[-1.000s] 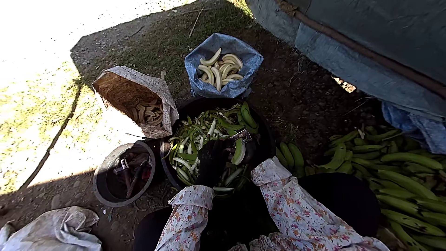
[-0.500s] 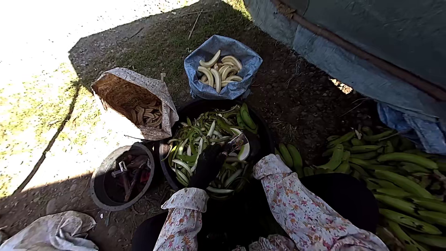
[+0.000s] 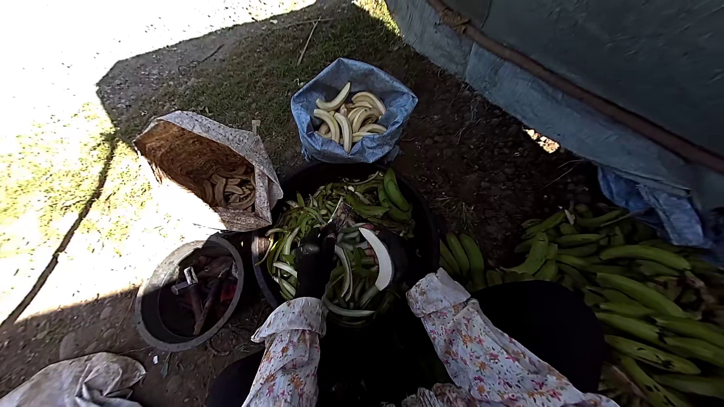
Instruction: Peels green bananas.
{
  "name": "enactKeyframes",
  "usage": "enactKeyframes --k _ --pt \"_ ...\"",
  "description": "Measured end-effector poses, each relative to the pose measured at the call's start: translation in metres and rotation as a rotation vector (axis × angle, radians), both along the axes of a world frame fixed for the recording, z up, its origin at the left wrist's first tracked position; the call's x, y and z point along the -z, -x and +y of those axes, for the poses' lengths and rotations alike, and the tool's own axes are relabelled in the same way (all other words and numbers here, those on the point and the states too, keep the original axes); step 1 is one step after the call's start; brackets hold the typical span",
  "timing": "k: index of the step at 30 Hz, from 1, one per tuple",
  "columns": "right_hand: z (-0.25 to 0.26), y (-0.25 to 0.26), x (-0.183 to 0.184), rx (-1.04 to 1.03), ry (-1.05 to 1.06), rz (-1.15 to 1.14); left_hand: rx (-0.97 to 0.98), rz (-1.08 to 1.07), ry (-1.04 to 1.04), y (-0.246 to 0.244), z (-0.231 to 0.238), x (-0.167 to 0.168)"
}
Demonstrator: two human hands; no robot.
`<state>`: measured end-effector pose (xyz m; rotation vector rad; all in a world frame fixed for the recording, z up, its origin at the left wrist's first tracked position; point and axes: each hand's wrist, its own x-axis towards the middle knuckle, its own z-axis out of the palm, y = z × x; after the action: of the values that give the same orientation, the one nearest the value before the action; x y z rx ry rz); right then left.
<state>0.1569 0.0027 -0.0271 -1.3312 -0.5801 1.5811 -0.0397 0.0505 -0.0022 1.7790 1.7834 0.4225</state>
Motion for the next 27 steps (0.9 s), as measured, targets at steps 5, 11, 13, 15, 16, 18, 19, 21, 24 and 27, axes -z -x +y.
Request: enactKeyframes --k 5,11,13,15,16,18,19,21,24,27 --pt "0.071 -0.034 -0.065 0.145 0.035 -0.346 -0.063 -0.114 -0.070 0.005 0.006 -0.004" --pt "0.155 -0.080 -0.120 0.226 -0.085 -0.266 -0.074 -0.293 -0.126 0.004 0.003 -0.018" --pt "0.141 -0.098 -0.090 0.087 -0.021 -0.690 -0.098 -0.357 -0.096 0.004 0.002 -0.019" --pt "0.119 -0.113 -0.029 -0.077 -0.034 -1.056 -0.117 -0.422 -0.035 0.003 0.002 -0.019" --pt "0.109 -0.117 0.006 -0.099 -0.058 -1.108 -0.120 -0.444 -0.003 0.003 0.000 -0.020" --pt "0.103 -0.118 0.026 -0.331 0.120 -1.045 -0.104 -0.443 0.077 0.001 -0.004 -0.022" --pt "0.104 -0.114 0.035 -0.362 0.140 -1.071 -0.083 -0.436 0.117 0.000 -0.005 -0.023" --pt "0.106 -0.107 0.054 -0.330 0.074 -1.159 -0.037 -0.433 0.209 -0.001 -0.005 -0.023" --pt "0.106 -0.101 0.053 -0.256 0.079 -1.204 -0.018 -0.388 0.314 0.003 -0.005 -0.024" --pt "0.106 -0.103 0.033 -0.270 0.131 -1.191 0.116 -0.100 0.375 0.013 -0.004 -0.032"
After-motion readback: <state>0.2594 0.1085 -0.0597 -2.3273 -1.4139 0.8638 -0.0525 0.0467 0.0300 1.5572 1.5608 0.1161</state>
